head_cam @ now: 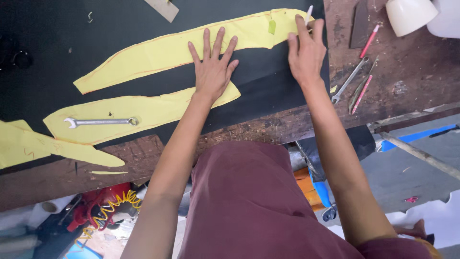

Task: The person arranges yellow upholstery foam pieces on a black surface, uses a wrench to weight the material, and cuts a black vinyl sheet using shears.

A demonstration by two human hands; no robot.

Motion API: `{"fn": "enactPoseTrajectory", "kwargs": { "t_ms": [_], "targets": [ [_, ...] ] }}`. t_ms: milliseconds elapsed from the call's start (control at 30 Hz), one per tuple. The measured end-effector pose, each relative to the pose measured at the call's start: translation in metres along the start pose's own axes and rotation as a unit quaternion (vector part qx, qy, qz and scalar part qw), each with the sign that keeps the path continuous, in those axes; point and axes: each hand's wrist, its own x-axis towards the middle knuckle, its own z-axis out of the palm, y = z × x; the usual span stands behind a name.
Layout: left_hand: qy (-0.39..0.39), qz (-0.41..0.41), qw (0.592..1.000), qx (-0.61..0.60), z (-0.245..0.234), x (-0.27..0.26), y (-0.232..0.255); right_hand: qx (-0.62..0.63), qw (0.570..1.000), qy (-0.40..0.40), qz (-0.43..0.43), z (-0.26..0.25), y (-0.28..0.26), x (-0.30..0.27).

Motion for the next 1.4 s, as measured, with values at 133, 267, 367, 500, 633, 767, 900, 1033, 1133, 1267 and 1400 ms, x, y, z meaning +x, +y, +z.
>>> {"fn": "enactPoseTrajectory", "kwargs": {
  "t_ms": [133, 267, 367, 500, 633, 767, 900, 1033, 1133, 1267, 1400],
  "targets": [
    [-0.017, -0.08, 0.997, 0.005, 0.004, -0.023, -0.037, -0.064, 0.997, -0.032, -0.023, 0.016, 0.005, 0.007],
    [0.028, -0.245, 0.969, 0.021, -0.008, -0.076, -0.118, -0.065, 0.997, -0.018, -0.022, 0.02, 0.012, 0.004],
    [0.072, -0.341, 0.937, 0.01, -0.017, -0.105, -0.162, -0.078, 0.996, -0.02, -0.025, 0.017, 0.011, 0.003],
    [0.093, -0.427, 0.899, -0.017, -0.026, -0.11, -0.193, -0.073, 0.997, -0.03, -0.011, 0.015, 0.007, 0.002],
    [0.041, -0.466, 0.884, -0.023, -0.035, -0.108, -0.202, -0.074, 0.997, -0.035, -0.006, 0.015, 0.004, 0.005],
    [0.034, -0.453, 0.891, -0.023, -0.039, -0.105, -0.204, -0.077, 0.996, -0.034, -0.007, 0.013, 0.005, 0.006],
    [0.027, -0.459, 0.888, -0.024, -0.045, -0.099, -0.204, -0.07, 0.997, -0.038, -0.004, 0.014, 0.004, 0.011],
    [0.009, -0.464, 0.885, -0.033, -0.054, -0.095, -0.198, -0.074, 0.997, -0.032, 0.001, 0.013, 0.007, 0.011],
    [0.018, -0.468, 0.883, -0.034, -0.058, -0.095, -0.191, -0.031, 0.999, -0.001, -0.027, 0.012, 0.024, 0.003],
    [0.093, -0.402, 0.911, -0.02, -0.037, -0.096, -0.161, -0.038, 0.992, 0.09, 0.083, -0.019, 0.087, -0.007],
    [0.11, -0.273, 0.955, -0.046, -0.012, -0.104, -0.103, -0.134, 0.978, 0.152, 0.053, -0.059, 0.126, -0.011]
  ]
}}
